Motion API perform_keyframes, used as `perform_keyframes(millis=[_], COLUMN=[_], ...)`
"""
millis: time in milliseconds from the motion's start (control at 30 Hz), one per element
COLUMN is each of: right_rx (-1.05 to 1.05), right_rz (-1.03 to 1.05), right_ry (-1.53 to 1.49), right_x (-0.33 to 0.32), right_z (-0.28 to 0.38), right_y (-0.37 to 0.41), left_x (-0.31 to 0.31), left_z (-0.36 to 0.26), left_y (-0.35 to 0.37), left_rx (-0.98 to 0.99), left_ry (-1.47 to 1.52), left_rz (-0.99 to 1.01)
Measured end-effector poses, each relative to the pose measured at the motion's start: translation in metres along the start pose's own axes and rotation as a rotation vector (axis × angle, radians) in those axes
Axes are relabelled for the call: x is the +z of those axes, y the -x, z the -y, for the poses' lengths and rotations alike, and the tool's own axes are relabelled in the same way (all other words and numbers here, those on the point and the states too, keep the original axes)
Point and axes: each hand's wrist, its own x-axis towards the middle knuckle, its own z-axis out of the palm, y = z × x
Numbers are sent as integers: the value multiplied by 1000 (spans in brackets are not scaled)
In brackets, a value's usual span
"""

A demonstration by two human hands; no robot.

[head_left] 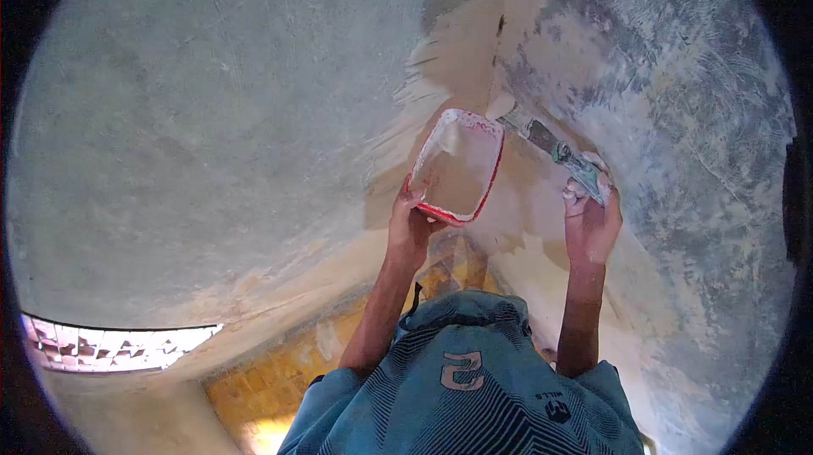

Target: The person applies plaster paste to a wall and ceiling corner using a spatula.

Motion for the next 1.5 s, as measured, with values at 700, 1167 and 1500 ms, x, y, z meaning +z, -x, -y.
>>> perform_keyframes(millis=[700,1167,1500], right_rx=[-245,-636,-952], right_rz=[-87,-177,45], right_ry=[240,751,1238], right_x=[35,84,84], right_z=[23,46,26], right_y=[-50,-77,-90], left_x=[6,-23,-30], left_z=[-11,2,4], left_y=[1,24,46], left_rx=[-9,-80,-78], left_ry=[-22,40,27], left_rz=[-7,-5,-79])
